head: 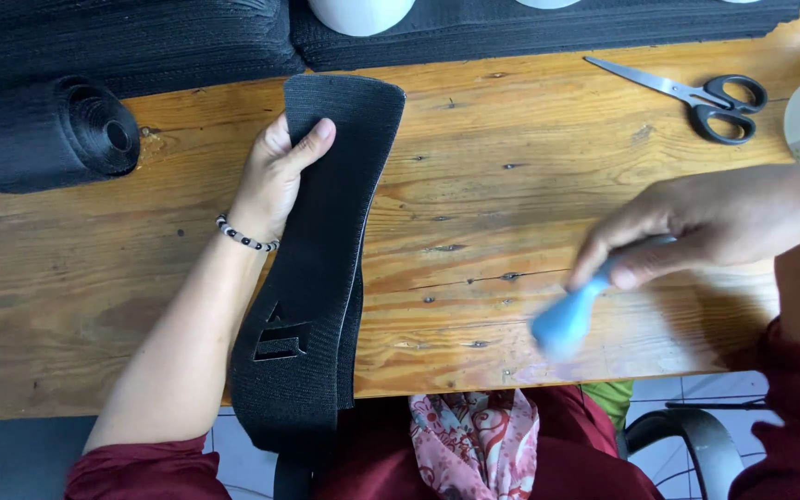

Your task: Trimming the edges of a black foam piece with scissors and cleaning it with a brush

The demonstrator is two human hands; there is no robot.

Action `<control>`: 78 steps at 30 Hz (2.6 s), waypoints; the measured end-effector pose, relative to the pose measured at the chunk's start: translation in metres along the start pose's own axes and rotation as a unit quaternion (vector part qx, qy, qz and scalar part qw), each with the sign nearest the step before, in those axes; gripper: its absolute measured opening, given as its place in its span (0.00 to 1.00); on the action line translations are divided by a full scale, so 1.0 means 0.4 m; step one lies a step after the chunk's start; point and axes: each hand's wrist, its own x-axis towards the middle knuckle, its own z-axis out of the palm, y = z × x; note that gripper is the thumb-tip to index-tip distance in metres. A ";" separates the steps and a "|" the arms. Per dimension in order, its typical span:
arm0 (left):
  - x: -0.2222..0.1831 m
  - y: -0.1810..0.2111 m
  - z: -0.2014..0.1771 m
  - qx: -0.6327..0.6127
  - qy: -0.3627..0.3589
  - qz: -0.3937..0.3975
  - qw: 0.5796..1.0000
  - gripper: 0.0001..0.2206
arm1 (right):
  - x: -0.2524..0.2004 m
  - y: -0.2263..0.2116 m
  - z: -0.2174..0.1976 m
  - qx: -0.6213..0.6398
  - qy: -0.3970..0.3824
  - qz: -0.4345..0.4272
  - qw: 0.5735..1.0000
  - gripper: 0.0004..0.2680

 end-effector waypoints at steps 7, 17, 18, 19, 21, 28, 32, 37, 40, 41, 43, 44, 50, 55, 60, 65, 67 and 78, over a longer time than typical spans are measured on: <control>-0.009 0.028 0.010 0.018 -0.011 0.005 1.000 0.12 | 0.057 -0.041 0.066 -0.161 0.432 0.204 0.864 0.12; -0.006 0.021 0.011 0.007 -0.010 0.023 1.000 0.11 | 0.080 -0.020 0.038 -0.169 0.397 0.099 0.897 0.08; -0.009 0.017 0.010 0.012 -0.008 0.021 1.000 0.12 | 0.104 -0.016 0.008 -0.203 0.493 0.042 0.845 0.11; -0.009 0.016 0.011 0.013 -0.008 0.023 1.000 0.12 | 0.139 -0.006 -0.010 -0.203 0.494 0.041 0.844 0.11; -0.013 0.009 0.008 -0.003 0.000 0.017 1.000 0.10 | 0.214 0.013 -0.049 -0.205 0.498 -0.056 0.841 0.15; -0.021 0.030 0.010 -0.010 -0.009 0.016 1.000 0.13 | 0.095 -0.217 0.124 -0.072 -0.197 -0.121 0.970 0.14; -0.025 0.033 0.015 0.004 -0.021 0.011 1.000 0.12 | 0.144 -0.161 0.147 -0.088 0.189 -0.012 0.978 0.18; -0.021 0.047 0.023 0.010 -0.010 0.015 1.000 0.13 | 0.130 -0.147 0.176 -0.107 -0.109 -0.178 0.972 0.15; -0.038 0.051 0.028 0.028 -0.010 0.008 1.000 0.11 | 0.090 -0.131 0.109 -0.067 0.112 0.035 0.991 0.31; -0.030 0.051 0.029 0.039 -0.016 0.023 0.999 0.13 | 0.091 -0.119 0.067 -0.125 0.286 0.043 0.949 0.21; -0.020 0.048 0.031 0.051 -0.026 0.037 0.998 0.15 | 0.105 -0.091 0.000 -0.176 0.452 0.048 0.873 0.13; -0.018 0.042 0.030 0.047 -0.021 0.031 0.998 0.15 | 0.120 -0.075 -0.025 -0.186 0.470 0.032 0.862 0.14; -0.022 0.032 0.019 0.035 -0.011 0.030 0.999 0.12 | 0.229 0.035 -0.113 -0.229 0.482 -0.051 0.844 0.13; -0.017 0.036 0.016 0.020 -0.006 0.007 1.000 0.13 | 0.141 -0.080 -0.028 -0.141 0.098 0.149 0.974 0.19; -0.017 0.051 0.021 0.024 -0.022 -0.009 0.999 0.13 | 0.113 -0.112 0.027 -0.118 0.246 0.070 0.960 0.17; -0.019 0.046 0.021 0.011 -0.019 -0.005 1.000 0.13 | 0.184 -0.121 0.114 -0.130 0.054 0.030 0.990 0.16; -0.017 0.042 0.018 0.017 -0.019 -0.002 1.000 0.12 | 0.157 -0.118 0.109 -0.135 -0.226 -0.027 0.964 0.15; -0.019 0.043 0.059 0.079 -0.052 0.060 0.994 0.16 | 0.063 0.230 -0.060 -0.458 0.577 -0.013 0.676 0.15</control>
